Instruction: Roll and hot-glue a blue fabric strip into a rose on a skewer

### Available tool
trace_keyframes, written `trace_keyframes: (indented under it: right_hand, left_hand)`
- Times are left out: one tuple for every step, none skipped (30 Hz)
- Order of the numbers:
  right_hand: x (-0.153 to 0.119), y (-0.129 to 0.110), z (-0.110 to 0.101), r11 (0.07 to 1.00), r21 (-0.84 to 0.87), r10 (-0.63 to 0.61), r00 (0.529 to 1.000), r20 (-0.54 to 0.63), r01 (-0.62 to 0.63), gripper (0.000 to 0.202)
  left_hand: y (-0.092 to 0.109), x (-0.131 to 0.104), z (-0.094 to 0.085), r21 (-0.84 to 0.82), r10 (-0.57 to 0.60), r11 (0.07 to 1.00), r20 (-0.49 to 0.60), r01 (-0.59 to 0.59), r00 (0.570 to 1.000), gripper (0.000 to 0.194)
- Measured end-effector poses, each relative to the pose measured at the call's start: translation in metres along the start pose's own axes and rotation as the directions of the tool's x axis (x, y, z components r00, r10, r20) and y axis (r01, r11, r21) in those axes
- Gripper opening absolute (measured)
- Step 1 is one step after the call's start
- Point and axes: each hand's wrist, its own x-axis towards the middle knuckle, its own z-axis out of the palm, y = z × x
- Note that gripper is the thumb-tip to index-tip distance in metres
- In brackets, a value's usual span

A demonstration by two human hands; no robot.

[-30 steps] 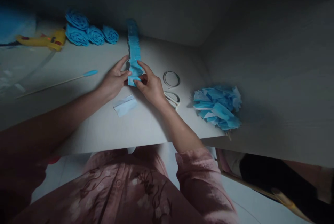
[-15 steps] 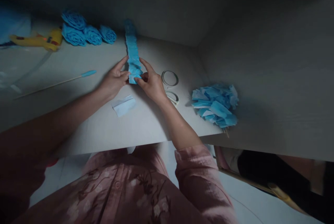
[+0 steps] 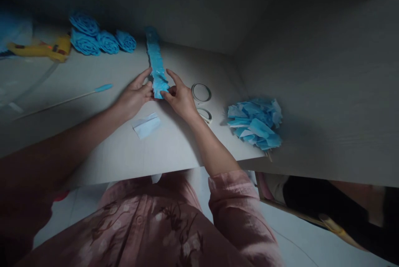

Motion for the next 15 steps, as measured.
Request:
trace_keyframes:
  right_hand:
    - [0.000, 0.000, 0.000, 1.000, 0.002, 0.006, 1.000, 0.000, -0.006, 0.082]
    - [0.000, 0.000, 0.000, 1.000, 0.006, 0.010, 1.000, 0.001, -0.010, 0.082]
    - [0.000, 0.000, 0.001, 1.000, 0.010, 0.013, 1.000, 0.003, -0.013, 0.082]
    - [0.000, 0.001, 0.001, 1.000, 0.014, 0.013, 1.000, 0.005, -0.013, 0.081]
    - [0.000, 0.001, 0.002, 1.000, 0.016, 0.011, 1.000, 0.005, -0.012, 0.080]
    - [0.000, 0.001, 0.003, 1.000, 0.018, 0.008, 1.000, 0.002, -0.008, 0.079]
    - [-0.001, 0.001, 0.004, 1.000, 0.023, 0.005, 1.000, -0.002, -0.005, 0.078]
    - [-0.001, 0.001, 0.004, 0.999, 0.033, 0.003, 1.000, -0.004, -0.003, 0.078]
    - [-0.001, 0.002, 0.004, 0.999, 0.052, 0.006, 1.000, -0.002, -0.006, 0.078]
    - [0.000, 0.003, 0.003, 0.997, 0.081, 0.015, 1.000, 0.004, -0.015, 0.078]
    - [0.000, 0.004, 0.001, 0.993, 0.116, 0.028, 0.999, 0.016, -0.029, 0.080]
    - [0.001, 0.005, -0.001, 0.987, 0.152, 0.041, 0.999, 0.033, -0.045, 0.082]
    - [0.001, 0.006, -0.003, 0.980, 0.188, 0.052, 0.997, 0.050, -0.060, 0.084]
    - [0.002, 0.008, -0.006, 0.973, 0.220, 0.058, 0.996, 0.064, -0.071, 0.086]
    - [0.003, 0.010, -0.008, 0.966, 0.247, 0.060, 0.996, 0.073, -0.076, 0.087]
  left_hand:
    - [0.002, -0.001, 0.001, -0.016, -0.006, 1.000, -0.004, 0.006, 1.000, 0.076]
    - [0.004, -0.002, 0.002, -0.029, -0.013, 0.999, -0.007, 0.013, 1.000, 0.079]
    - [0.005, -0.003, 0.003, -0.039, -0.021, 0.999, -0.010, 0.021, 1.000, 0.081]
    - [0.006, -0.003, 0.003, -0.045, -0.029, 0.999, -0.016, 0.028, 0.999, 0.082]
    - [0.006, -0.003, 0.004, -0.048, -0.037, 0.998, -0.025, 0.036, 0.999, 0.083]
    - [0.007, -0.003, 0.005, -0.050, -0.043, 0.998, -0.036, 0.041, 0.998, 0.083]
    - [0.007, -0.003, 0.005, -0.050, -0.047, 0.998, -0.048, 0.045, 0.998, 0.083]
    - [0.007, -0.003, 0.006, -0.051, -0.049, 0.998, -0.059, 0.046, 0.997, 0.083]
    - [0.008, -0.003, 0.006, -0.052, -0.048, 0.998, -0.067, 0.045, 0.997, 0.082]
    - [0.008, -0.003, 0.007, -0.056, -0.047, 0.998, -0.071, 0.043, 0.996, 0.082]
    - [0.009, -0.003, 0.007, -0.060, -0.045, 0.997, -0.071, 0.041, 0.996, 0.082]
    - [0.009, -0.003, 0.007, -0.064, -0.043, 0.997, -0.069, 0.039, 0.997, 0.083]
    - [0.010, -0.003, 0.007, -0.066, -0.043, 0.997, -0.066, 0.038, 0.997, 0.085]
    - [0.010, -0.003, 0.007, -0.068, -0.043, 0.997, -0.065, 0.038, 0.997, 0.086]
    - [0.011, -0.003, 0.007, -0.069, -0.044, 0.997, -0.066, 0.039, 0.997, 0.087]
